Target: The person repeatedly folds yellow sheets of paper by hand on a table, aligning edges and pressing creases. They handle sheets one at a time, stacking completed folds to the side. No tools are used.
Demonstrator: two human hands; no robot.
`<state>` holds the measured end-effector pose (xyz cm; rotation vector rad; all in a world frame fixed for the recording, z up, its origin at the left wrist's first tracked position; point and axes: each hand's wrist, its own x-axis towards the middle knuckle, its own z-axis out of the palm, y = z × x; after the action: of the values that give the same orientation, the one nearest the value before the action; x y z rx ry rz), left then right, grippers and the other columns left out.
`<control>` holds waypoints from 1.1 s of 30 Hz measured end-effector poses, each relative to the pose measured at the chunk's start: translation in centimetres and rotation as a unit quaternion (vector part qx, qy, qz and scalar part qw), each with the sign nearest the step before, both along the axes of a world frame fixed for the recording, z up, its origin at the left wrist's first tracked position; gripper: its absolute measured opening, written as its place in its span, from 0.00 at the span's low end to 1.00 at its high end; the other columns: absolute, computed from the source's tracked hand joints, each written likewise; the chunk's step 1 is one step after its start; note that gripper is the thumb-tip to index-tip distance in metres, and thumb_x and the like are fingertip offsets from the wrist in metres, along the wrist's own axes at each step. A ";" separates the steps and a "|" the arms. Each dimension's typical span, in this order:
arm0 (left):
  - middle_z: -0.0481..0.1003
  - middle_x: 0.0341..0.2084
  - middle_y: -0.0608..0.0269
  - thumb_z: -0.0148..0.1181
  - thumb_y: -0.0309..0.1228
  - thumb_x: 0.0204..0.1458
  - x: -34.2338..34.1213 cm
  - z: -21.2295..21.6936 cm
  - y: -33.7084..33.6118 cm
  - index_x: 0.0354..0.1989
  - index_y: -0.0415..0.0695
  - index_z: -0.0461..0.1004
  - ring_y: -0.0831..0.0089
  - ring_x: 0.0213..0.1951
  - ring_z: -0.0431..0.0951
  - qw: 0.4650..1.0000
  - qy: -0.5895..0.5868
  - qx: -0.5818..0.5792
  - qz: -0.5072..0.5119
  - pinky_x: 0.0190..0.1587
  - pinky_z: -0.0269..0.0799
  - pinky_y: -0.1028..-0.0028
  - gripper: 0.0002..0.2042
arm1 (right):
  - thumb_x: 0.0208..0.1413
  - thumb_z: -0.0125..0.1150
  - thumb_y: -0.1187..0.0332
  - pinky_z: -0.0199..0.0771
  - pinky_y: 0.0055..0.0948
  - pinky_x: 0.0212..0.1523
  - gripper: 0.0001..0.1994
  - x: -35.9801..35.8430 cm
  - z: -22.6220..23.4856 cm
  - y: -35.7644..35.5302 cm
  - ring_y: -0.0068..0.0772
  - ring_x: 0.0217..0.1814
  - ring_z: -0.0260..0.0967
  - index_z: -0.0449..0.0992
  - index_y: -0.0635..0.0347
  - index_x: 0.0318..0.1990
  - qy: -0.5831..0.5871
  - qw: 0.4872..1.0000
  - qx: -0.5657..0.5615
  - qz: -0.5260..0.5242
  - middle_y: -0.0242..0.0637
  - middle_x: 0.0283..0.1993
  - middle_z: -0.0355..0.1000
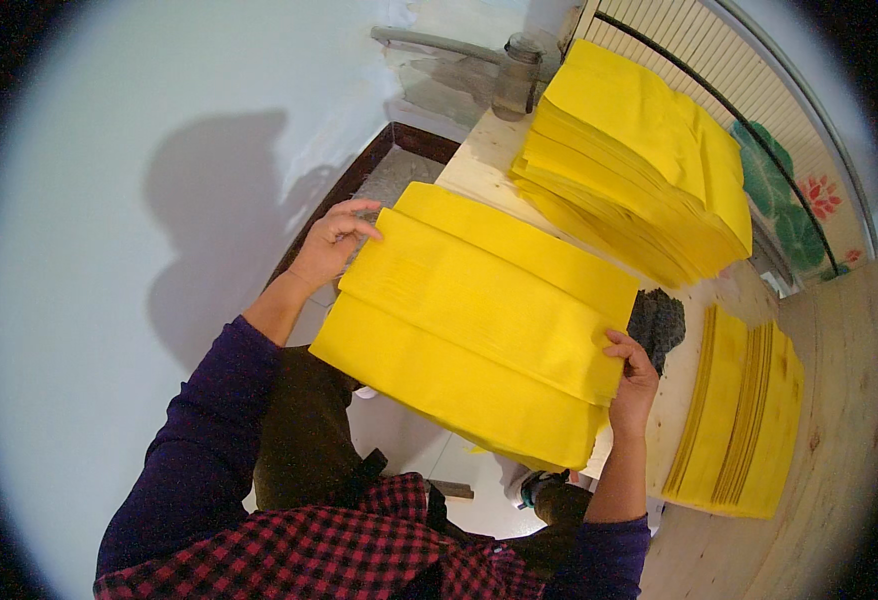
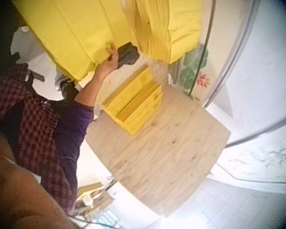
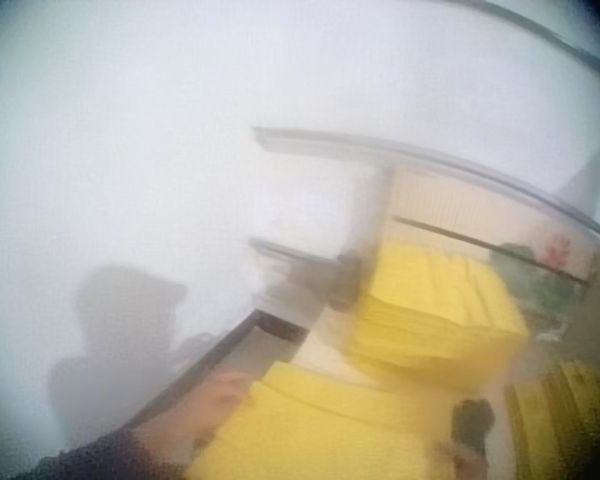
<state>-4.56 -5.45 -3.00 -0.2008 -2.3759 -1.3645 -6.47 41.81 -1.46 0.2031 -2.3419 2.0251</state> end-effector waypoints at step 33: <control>0.48 0.70 0.55 0.43 0.46 0.62 -0.2 2.9 16.7 0.69 0.42 0.50 0.63 0.71 0.43 0.925 -0.073 -0.366 -0.069 0.72 0.33 0.63 0.30 | 0.56 0.56 0.82 0.68 0.29 0.56 0.06 0.7 -0.3 0.6 0.31 0.55 0.68 0.77 0.62 0.37 0.023 0.999 0.016 0.040 0.38 0.55 0.71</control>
<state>-4.74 11.24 -0.07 -0.4880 -2.9447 -0.4805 -5.78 42.45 -1.72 0.3458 -2.3771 1.9953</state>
